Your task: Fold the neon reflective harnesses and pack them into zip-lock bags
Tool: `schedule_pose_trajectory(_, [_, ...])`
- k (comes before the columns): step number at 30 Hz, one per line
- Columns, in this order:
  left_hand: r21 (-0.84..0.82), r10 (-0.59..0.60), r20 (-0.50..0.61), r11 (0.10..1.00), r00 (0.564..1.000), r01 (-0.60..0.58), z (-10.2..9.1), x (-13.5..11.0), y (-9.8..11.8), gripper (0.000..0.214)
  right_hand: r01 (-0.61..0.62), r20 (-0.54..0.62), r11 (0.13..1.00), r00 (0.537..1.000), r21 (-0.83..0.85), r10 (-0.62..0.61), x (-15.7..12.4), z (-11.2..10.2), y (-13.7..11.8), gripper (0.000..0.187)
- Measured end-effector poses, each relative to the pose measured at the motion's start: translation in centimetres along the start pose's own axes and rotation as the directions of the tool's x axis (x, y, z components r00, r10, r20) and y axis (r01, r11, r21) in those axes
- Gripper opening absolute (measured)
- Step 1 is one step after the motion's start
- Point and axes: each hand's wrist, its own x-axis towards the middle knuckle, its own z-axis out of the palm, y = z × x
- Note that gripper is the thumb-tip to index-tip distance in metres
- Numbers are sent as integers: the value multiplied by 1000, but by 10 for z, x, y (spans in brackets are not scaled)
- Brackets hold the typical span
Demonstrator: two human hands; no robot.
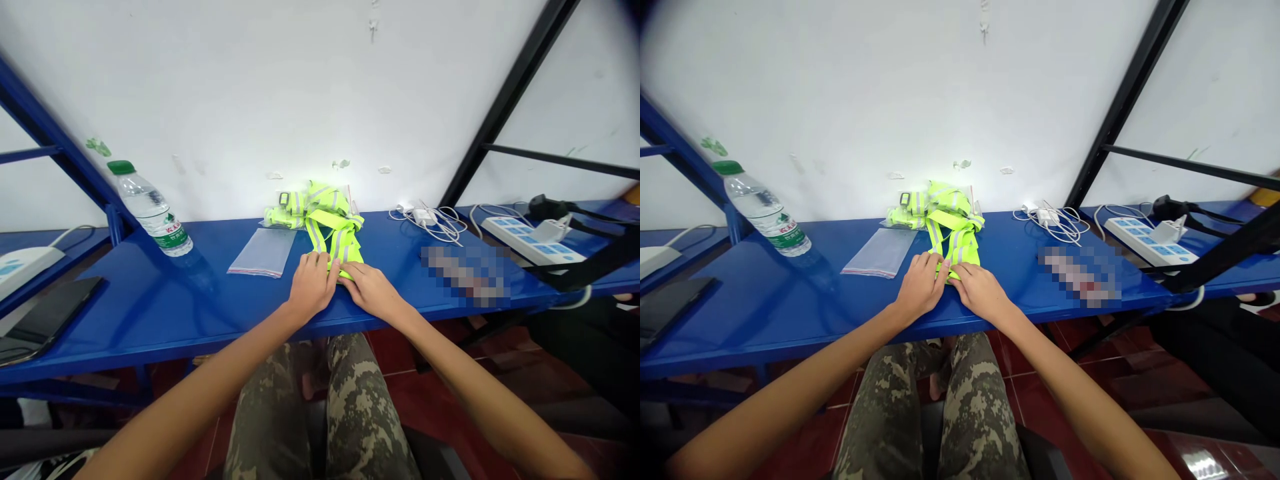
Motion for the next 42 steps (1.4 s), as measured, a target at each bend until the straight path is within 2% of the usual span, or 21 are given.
schedule_pose_trajectory(3, [-13,15,30,1000,999,-14,3,2,-5,39,21,-41,998,999,-55,-24,4,6,0,29])
schedule_pose_trajectory(6, [9,-24,40,1000,999,24,3,6,-7,42,59,-76,995,995,-79,-65,7,10,-1,29])
schedule_pose_trajectory(8, [40,-48,87,998,995,45,1,11,-7,47,52,-90,996,994,-66,-58,10,10,0,30])
schedule_pose_trajectory(11, [77,-112,162,992,980,101,-2,18,-5,58,-24,-104,1000,994,-18,22,17,11,2,32])
schedule_pose_trajectory(17, [157,-235,196,966,952,206,2,36,-5,71,-181,-82,983,981,-32,178,33,13,9,38])
schedule_pose_trajectory(21, [140,-217,220,972,951,189,4,39,-4,60,-232,-29,965,973,-123,230,39,15,13,43])
schedule_pose_trajectory(23, [142,-193,198,976,961,167,3,36,0,52,-248,-11,960,969,-130,248,40,15,13,44])
schedule_pose_trajectory(25, [171,-170,114,974,979,149,3,34,6,44,-272,-3,954,962,-126,274,40,15,13,43])
schedule_pose_trajectory(28, [191,-241,-14,952,970,239,6,33,12,34,-358,-11,928,933,-106,359,40,16,12,42])
schedule_pose_trajectory(31, [85,-316,50,947,948,311,11,38,8,30,-439,-22,898,898,-36,438,39,20,14,39])
schedule_pose_trajectory(33, [-24,-297,117,953,948,302,16,42,2,26,-473,-21,880,880,36,474,38,24,17,35])
schedule_pose_trajectory(36, [-148,-256,172,948,951,282,21,47,-8,19,-493,-36,857,863,152,503,40,31,27,39])
schedule_pose_trajectory(40, [-222,-215,177,942,961,251,27,48,-11,13,-505,-89,798,825,329,558,50,35,44,44])
schedule_pose_trajectory(42, [-232,-189,147,947,971,220,28,47,-11,12,-521,-63,775,815,358,576,59,35,51,41])
